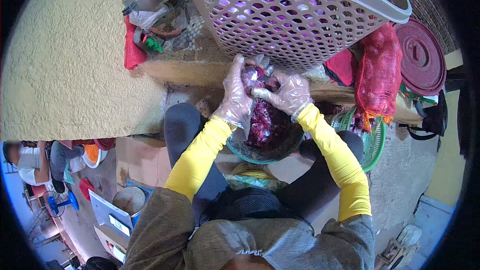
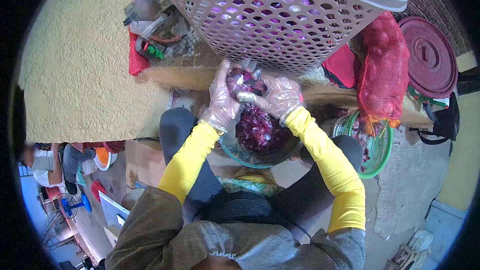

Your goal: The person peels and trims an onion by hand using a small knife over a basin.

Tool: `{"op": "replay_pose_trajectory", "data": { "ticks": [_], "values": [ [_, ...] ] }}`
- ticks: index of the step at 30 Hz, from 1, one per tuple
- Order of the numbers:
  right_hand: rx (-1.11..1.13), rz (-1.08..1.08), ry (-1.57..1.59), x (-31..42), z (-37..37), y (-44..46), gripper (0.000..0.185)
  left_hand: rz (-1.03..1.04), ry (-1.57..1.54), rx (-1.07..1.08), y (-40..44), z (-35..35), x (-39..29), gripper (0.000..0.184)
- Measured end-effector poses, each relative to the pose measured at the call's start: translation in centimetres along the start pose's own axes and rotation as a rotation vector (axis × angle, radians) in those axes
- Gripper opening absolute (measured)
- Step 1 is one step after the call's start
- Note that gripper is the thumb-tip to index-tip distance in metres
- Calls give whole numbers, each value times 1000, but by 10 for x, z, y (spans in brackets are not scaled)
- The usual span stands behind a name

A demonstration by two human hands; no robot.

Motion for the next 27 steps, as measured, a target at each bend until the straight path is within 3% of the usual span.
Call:
{"op": "replay_pose_trajectory", "data": {
  "ticks": [8,11,14,20,27],
  "values": [
    [-15,22,-1,-7,5,0,64,99,-1,-63,-1,1,-4,28],
    [6,16,-16,-8,6,0,64,50,-88,57,2,2,0,31],
    [-17,-27,29,0,3,0,64,52,-75,-49,-1,3,-2,37],
    [55,91,-95,-7,9,0,62,120,4,-44,6,-5,1,39],
    [114,131,79,-13,18,-2,58,82,-22,-60,7,-9,6,40]
  ]
}}
Point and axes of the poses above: each hand's wrist, its own y-axis towards the middle knuckle, its own z-axis out of the palm, x = y × z, the point moved 5 cm from there along y, towards the middle knuckle, and after that the axes turned 14 degrees about y, right-handed, at the moved point
